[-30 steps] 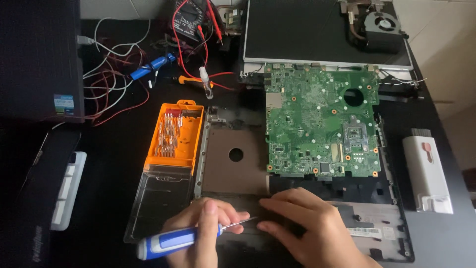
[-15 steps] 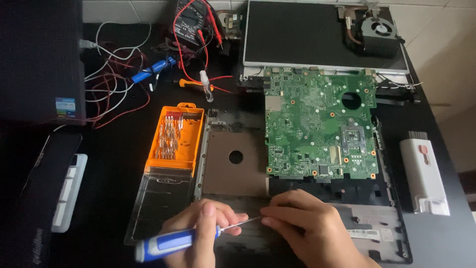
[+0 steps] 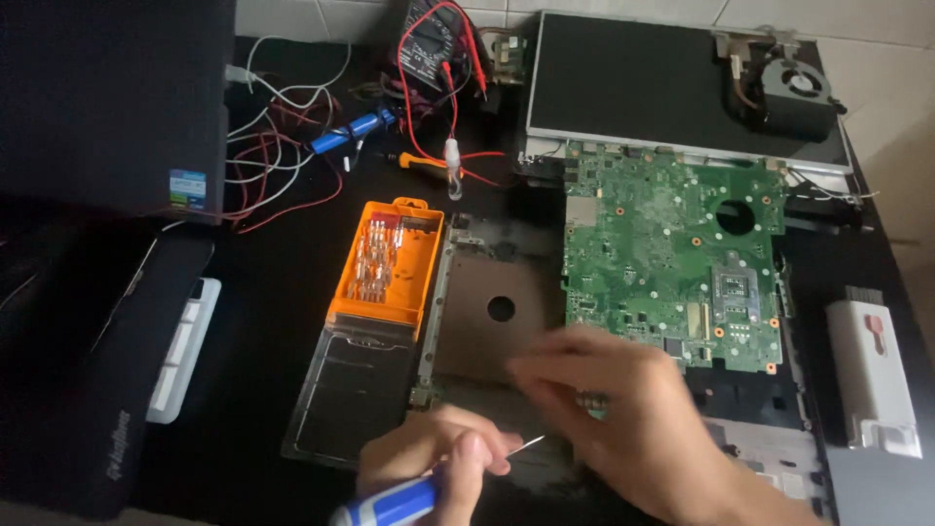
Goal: Repairing a laptop by removing and inspecting the motherboard using a screwdriver
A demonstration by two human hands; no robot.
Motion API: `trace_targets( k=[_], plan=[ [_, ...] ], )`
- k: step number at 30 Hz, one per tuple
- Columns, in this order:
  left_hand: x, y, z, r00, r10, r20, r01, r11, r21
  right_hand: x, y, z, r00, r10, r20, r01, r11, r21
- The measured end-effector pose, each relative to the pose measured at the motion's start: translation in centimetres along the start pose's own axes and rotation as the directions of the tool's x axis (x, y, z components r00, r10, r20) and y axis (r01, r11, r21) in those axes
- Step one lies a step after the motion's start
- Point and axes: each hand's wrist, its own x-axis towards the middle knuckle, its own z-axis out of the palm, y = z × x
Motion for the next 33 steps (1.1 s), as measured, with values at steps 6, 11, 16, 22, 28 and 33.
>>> trace_targets(
  k=[6,11,16,22,28,33],
  plan=[
    [0.2,0.0,0.2,0.999,-0.025,-0.021,0.025,0.999,-0.023,6.2,-0.6,3.5,0.931,-0.235,0.280,0.217,0.972,0.093],
    [0.0,-0.4,-0.2,0.987,-0.141,-0.083,0.140,0.990,-0.011,9.6,0.5,7.2,0.833,-0.344,0.434,0.294,0.939,0.180],
    [0.1,-0.5,-0.2,0.983,-0.158,-0.090,0.158,0.987,-0.006,11.4,1.3,10.2,0.729,-0.519,0.446,0.442,0.855,0.271],
    [0.3,-0.8,0.0,0.993,-0.066,-0.101,0.067,0.998,0.007,11.7,1.4,10.9,0.700,-0.493,0.516,0.533,0.842,0.082],
    [0.2,-0.7,0.2,0.992,-0.076,-0.102,0.069,0.995,-0.070,11.0,0.6,8.7,0.756,-0.409,0.510,0.446,0.893,0.055],
    [0.5,-0.5,0.2,0.998,0.021,-0.052,-0.028,0.991,-0.130,8.0,1.5,4.6,0.907,-0.378,0.184,0.362,0.925,0.112]
  ],
)
